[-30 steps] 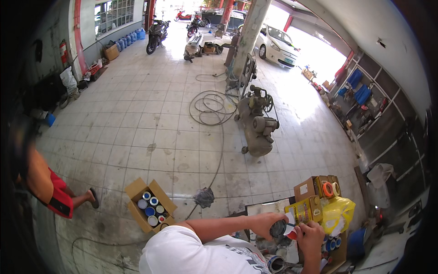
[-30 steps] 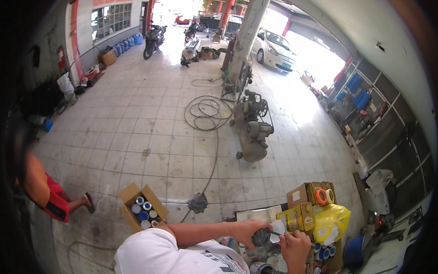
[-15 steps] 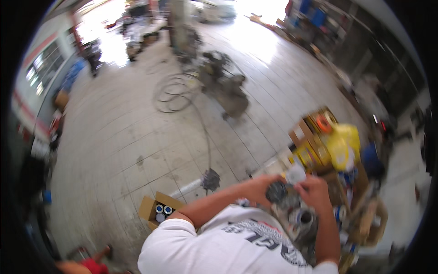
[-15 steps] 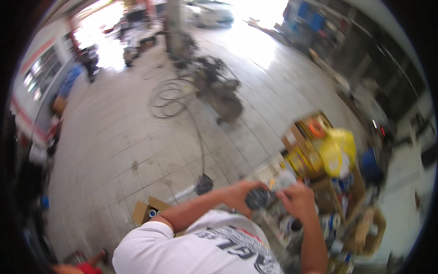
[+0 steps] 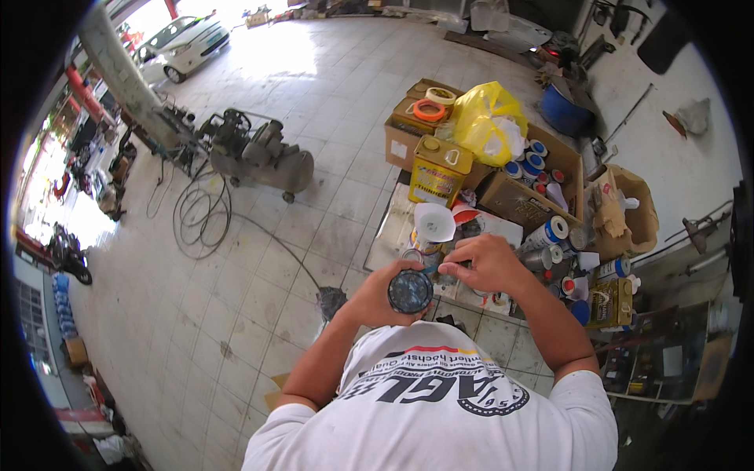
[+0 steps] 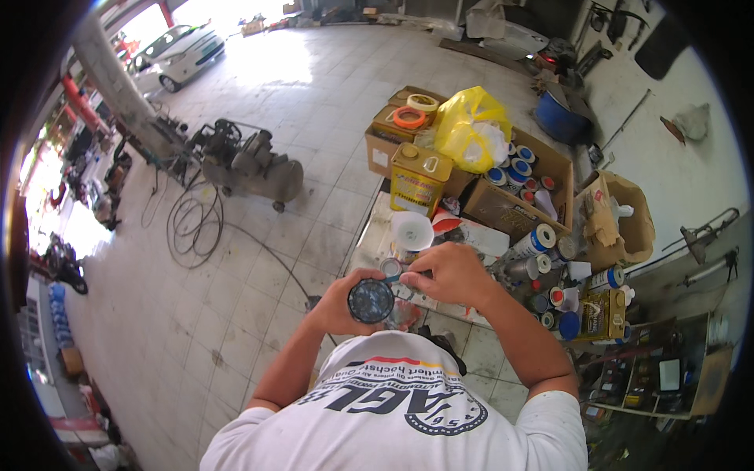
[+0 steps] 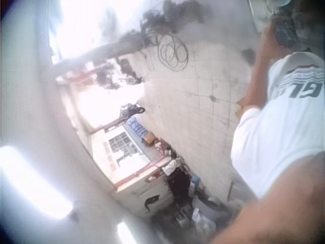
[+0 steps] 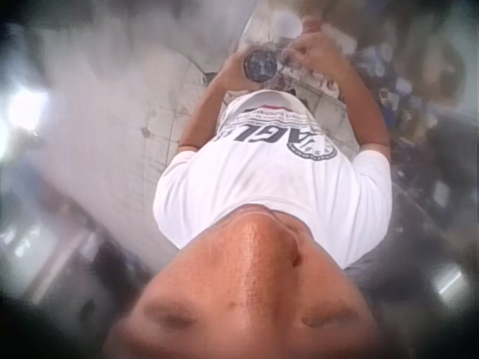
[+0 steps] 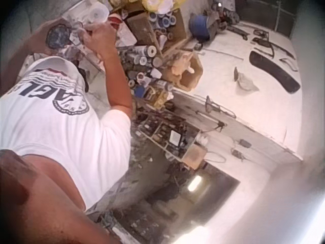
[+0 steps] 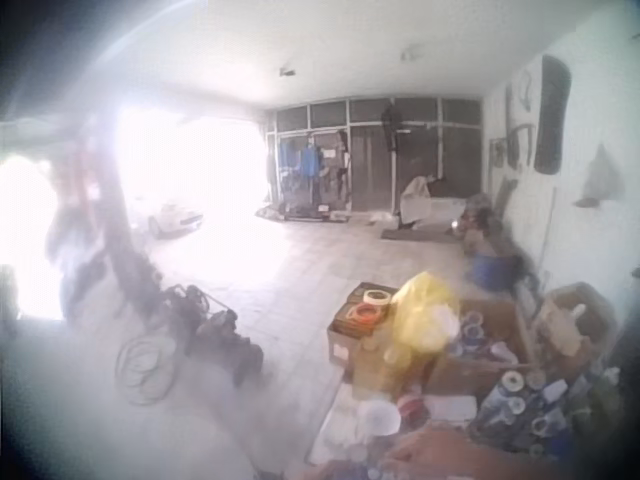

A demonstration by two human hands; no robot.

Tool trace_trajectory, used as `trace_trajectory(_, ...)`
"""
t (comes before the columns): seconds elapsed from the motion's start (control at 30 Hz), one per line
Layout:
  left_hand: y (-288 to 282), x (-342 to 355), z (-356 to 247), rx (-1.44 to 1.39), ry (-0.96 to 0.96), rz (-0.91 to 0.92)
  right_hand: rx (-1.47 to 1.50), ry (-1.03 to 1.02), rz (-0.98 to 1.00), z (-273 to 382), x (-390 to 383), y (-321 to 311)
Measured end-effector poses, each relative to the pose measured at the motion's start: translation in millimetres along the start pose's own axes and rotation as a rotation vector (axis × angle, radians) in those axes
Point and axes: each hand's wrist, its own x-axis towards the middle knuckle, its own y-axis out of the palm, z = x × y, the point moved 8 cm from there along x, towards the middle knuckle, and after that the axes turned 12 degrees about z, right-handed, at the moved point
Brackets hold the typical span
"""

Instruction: The person opens a paint can, stirs the contents with a stick, and pours some paint into another container. They then walk to a car covered in newspaper and apply paint to a small area using the stick.

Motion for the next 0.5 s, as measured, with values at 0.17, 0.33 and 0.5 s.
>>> trace_trajectory(0.17, 8, 19, -1, -0.002, -0.023, -0.027, 0.556, 0.228, 0.09, -55, -14, 41)
trace_trajectory(0.33, 21, 47, -6, 0.016, 0.064, -0.169, 0.87, 0.077, -0.085, -90, -35, 81)
trace_trajectory(0.5, 39, 80, -17, -0.089, 0.115, -0.173, 0.787, -0.053, -0.344, -80, -44, 94)
